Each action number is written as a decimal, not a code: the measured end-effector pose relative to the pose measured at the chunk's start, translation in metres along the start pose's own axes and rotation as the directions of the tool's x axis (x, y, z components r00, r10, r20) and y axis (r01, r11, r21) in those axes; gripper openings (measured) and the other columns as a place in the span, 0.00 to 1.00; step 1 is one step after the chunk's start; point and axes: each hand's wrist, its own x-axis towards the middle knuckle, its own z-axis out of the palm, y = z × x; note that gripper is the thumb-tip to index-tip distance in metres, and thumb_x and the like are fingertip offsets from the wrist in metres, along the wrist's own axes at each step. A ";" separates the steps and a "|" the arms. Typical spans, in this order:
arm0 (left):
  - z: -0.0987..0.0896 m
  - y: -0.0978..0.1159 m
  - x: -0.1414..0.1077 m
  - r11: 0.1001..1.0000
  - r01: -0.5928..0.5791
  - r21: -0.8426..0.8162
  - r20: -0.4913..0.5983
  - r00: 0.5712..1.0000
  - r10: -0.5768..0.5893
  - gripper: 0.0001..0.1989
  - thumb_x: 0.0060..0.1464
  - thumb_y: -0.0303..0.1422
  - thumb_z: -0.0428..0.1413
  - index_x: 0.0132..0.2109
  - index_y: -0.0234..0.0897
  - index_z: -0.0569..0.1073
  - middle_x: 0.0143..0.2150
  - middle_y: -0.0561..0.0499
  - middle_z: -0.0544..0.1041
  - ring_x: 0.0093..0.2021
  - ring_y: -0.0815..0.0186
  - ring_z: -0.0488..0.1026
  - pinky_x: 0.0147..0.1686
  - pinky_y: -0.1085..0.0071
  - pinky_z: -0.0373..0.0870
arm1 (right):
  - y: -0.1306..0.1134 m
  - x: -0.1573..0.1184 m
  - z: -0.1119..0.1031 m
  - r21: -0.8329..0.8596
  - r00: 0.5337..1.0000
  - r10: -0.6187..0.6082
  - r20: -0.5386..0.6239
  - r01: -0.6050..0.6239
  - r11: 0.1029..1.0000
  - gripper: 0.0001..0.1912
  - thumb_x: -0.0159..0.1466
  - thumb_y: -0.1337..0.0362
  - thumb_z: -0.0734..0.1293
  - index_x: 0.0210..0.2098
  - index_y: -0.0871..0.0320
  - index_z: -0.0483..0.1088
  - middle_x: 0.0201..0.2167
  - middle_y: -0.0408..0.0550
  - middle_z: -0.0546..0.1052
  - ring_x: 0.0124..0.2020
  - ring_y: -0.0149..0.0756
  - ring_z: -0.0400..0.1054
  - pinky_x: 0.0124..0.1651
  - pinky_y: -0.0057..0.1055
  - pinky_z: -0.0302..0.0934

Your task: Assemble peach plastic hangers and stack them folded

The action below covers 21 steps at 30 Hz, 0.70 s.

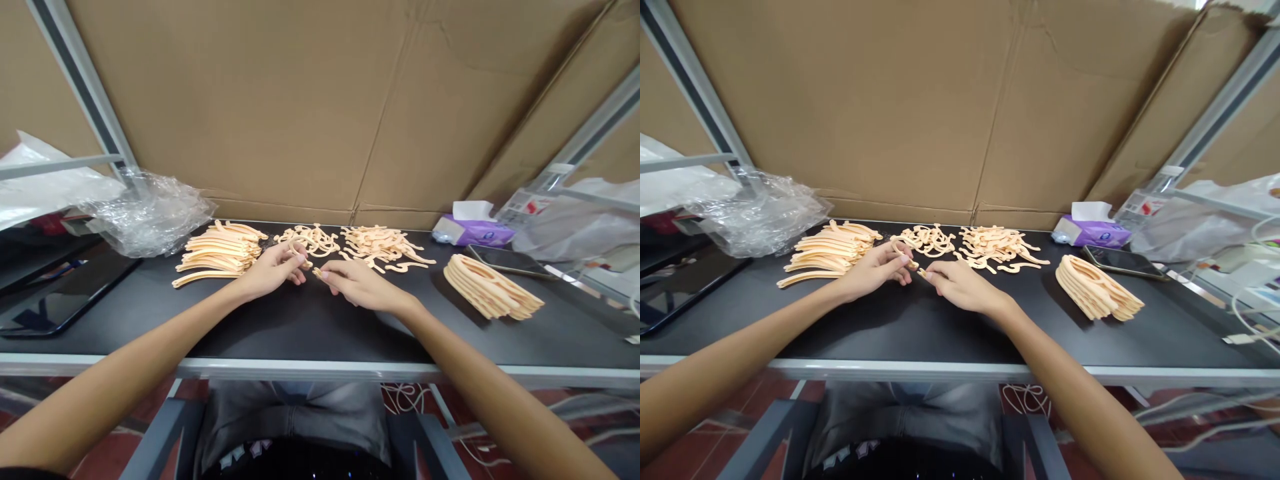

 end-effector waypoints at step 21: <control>0.002 0.003 -0.009 0.954 -0.051 0.296 -0.028 0.998 0.062 0.07 0.50 0.32 0.63 0.35 0.32 0.81 0.28 0.47 0.82 0.28 0.66 0.79 0.32 0.74 0.76 | 0.001 -0.001 -0.002 -0.231 0.998 -0.061 0.007 0.061 0.971 0.16 0.72 0.61 0.58 0.31 0.58 0.71 0.23 0.42 0.69 0.25 0.30 0.61 0.32 0.29 0.50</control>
